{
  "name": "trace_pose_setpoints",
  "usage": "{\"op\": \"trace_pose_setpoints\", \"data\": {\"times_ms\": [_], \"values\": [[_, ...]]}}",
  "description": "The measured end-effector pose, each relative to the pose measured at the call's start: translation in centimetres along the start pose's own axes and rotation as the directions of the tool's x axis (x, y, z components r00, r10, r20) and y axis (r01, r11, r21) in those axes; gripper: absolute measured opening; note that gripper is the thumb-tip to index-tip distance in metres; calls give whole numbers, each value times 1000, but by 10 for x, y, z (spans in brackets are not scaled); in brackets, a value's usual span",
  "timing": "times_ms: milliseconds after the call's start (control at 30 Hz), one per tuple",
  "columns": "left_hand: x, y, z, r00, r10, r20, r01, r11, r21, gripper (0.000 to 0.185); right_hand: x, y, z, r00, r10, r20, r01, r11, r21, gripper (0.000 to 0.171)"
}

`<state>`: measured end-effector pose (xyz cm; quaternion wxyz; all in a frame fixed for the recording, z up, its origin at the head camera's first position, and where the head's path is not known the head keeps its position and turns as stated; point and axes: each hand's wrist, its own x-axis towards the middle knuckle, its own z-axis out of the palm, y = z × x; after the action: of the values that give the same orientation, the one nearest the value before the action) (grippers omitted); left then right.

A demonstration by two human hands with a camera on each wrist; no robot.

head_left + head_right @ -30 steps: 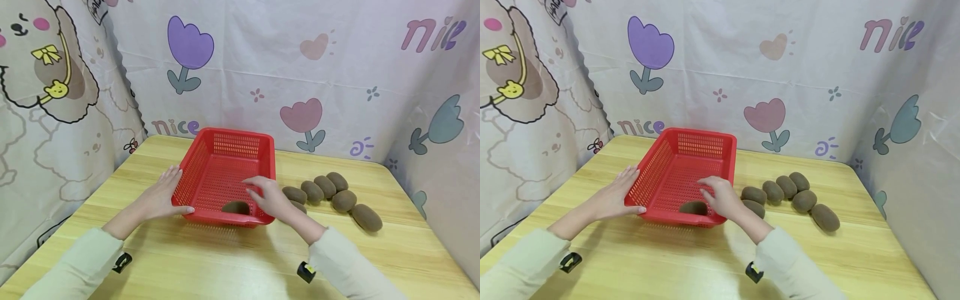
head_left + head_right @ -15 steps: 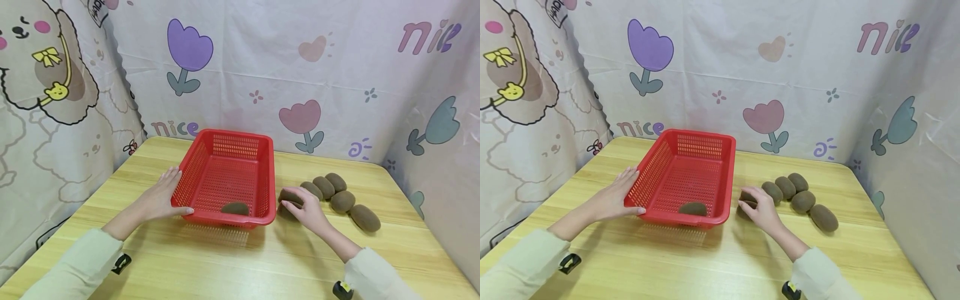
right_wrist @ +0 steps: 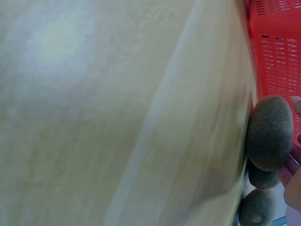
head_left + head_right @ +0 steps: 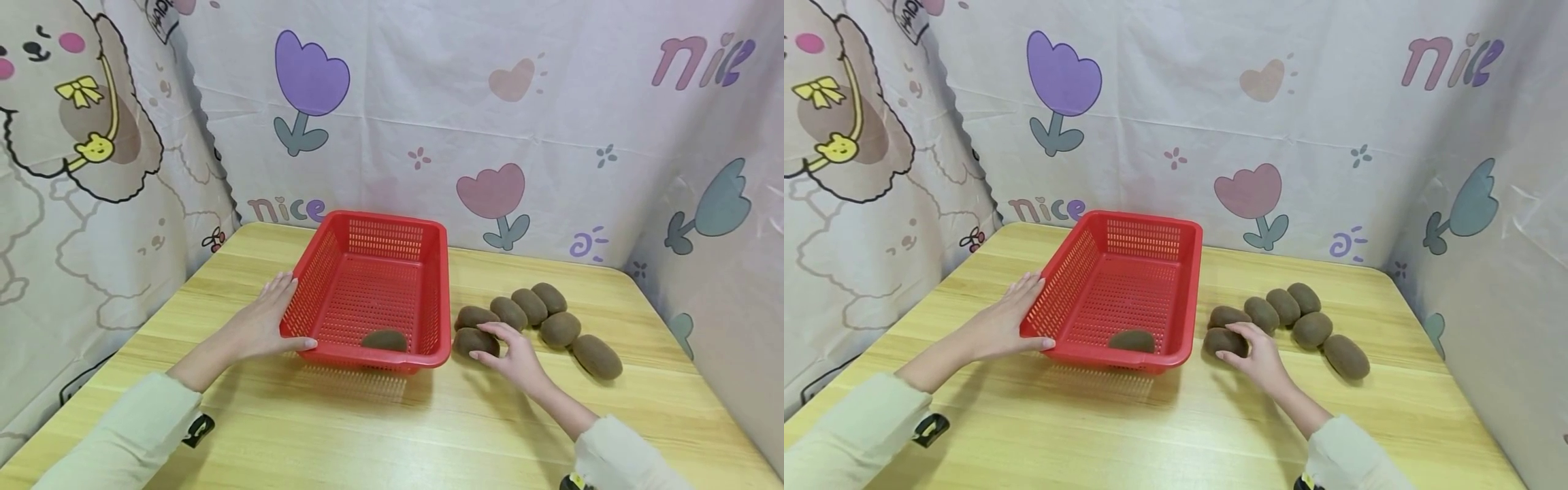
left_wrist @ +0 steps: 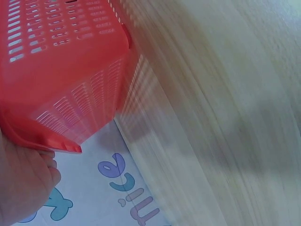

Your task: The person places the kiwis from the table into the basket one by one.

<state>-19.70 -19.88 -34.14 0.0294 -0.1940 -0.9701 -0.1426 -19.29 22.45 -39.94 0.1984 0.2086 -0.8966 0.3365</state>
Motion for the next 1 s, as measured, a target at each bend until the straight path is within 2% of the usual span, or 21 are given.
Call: {"op": "trace_pose_setpoints", "data": {"times_ms": [500, 1000], "values": [[2, 1, 0, 1000, 6, 4, -6, 1000, -2, 116, -3, 6, 4, 996, 30, 89, -30, 1000, -4, 41], [0, 0, 0, 1000, 3, 2, -3, 1000, -6, 117, -3, 5, 5, 994, 41, 102, -39, 999, -22, 41]]}}
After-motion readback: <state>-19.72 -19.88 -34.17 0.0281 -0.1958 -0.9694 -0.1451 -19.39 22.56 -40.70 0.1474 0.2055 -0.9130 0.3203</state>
